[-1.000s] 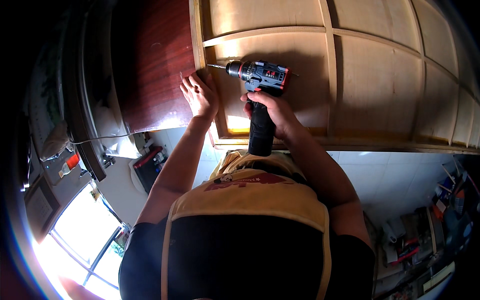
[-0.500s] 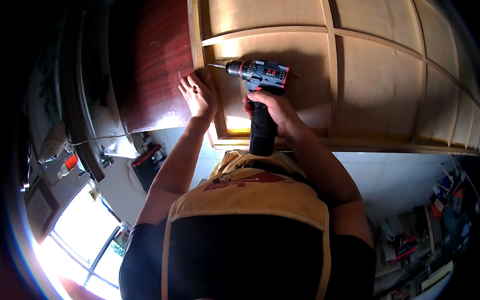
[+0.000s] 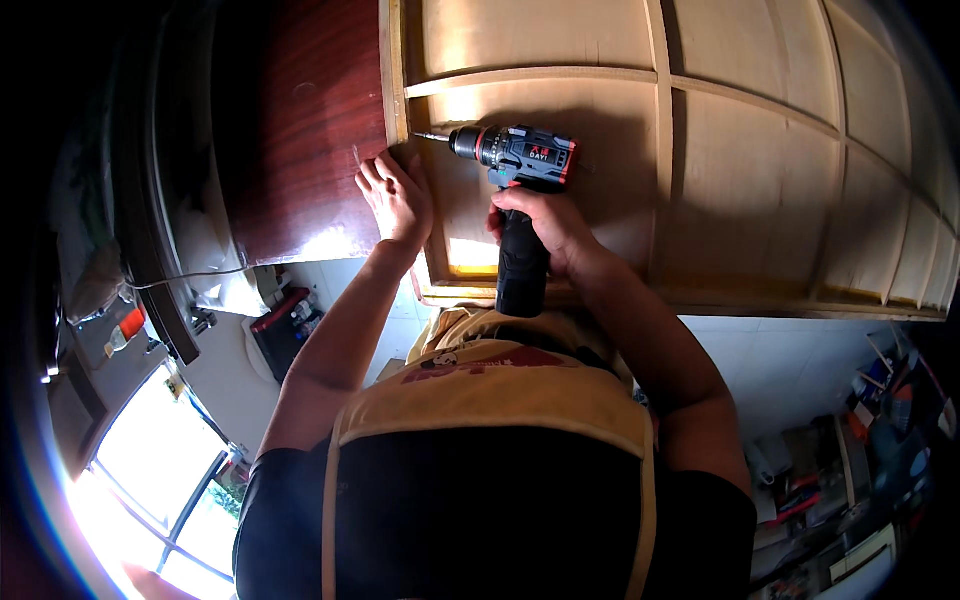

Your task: The person uses a cordless drill to attach a wooden grid frame to a large reddish-brown board. They systematically drive screws into the frame's intersections and then use a tape measure to check dimensions.

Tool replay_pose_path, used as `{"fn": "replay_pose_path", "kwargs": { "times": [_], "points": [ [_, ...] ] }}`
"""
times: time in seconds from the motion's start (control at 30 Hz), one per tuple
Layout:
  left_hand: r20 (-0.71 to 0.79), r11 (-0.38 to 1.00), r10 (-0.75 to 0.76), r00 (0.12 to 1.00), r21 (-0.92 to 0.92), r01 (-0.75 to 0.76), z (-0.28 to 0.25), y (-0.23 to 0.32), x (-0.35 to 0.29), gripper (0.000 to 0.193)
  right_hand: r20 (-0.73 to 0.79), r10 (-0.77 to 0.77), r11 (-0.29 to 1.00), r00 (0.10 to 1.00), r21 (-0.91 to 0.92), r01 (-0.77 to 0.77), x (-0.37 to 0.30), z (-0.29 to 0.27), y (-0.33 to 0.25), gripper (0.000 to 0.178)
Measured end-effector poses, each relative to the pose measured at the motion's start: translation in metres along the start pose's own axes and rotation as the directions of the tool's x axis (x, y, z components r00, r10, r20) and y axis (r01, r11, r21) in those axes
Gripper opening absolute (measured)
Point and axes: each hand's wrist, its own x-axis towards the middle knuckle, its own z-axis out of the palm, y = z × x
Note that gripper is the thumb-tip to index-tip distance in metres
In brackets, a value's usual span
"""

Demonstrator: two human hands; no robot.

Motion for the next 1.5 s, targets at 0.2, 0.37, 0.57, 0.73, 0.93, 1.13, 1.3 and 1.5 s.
{"fn": "replay_pose_path", "kwargs": {
  "times": [0.2,0.37,0.57,0.73,0.93,1.13,1.3,1.5],
  "points": [
    [0.007,1.0,-0.002,1.0,0.004,0.002,-0.002,0.002,0.0,0.036,0.001,-0.023,1.0,1.0,-0.008,0.023,0.0,0.002,0.001,0.018],
    [-0.021,1.0,0.011,1.0,0.002,-0.011,-0.002,0.003,0.0,0.037,-0.011,-0.025,0.999,1.0,-0.031,0.024,0.001,0.005,0.0,0.019],
    [0.008,1.0,-0.01,1.0,-0.015,0.01,-0.003,0.003,-0.001,0.041,-0.001,-0.019,0.999,1.0,-0.044,0.019,0.005,0.006,0.0,0.019],
    [-0.007,1.0,-0.016,1.0,-0.011,0.016,0.0,0.003,-0.001,0.039,-0.031,-0.001,0.998,1.0,-0.057,-0.001,0.005,0.012,-0.003,0.019],
    [0.024,0.999,-0.044,0.999,-0.013,0.045,-0.002,0.006,-0.002,0.04,-0.017,-0.031,0.997,0.999,-0.071,0.029,0.007,0.012,0.001,0.018],
    [0.004,0.999,-0.032,0.999,-0.006,0.032,-0.003,0.006,-0.002,0.042,-0.026,-0.045,0.996,0.999,-0.076,0.043,0.007,0.015,0.004,0.017],
    [0.023,0.998,-0.054,0.998,-0.035,0.055,-0.001,0.002,-0.002,0.049,0.027,-0.189,0.97,0.982,-0.152,0.19,-0.007,0.025,-0.002,0.021],
    [-0.097,0.992,0.029,0.995,-0.119,-0.041,-0.011,0.008,-0.003,0.073,0.072,-0.331,0.933,0.941,-0.121,0.338,-0.114,-0.019,-0.011,0.036]
  ]
}}
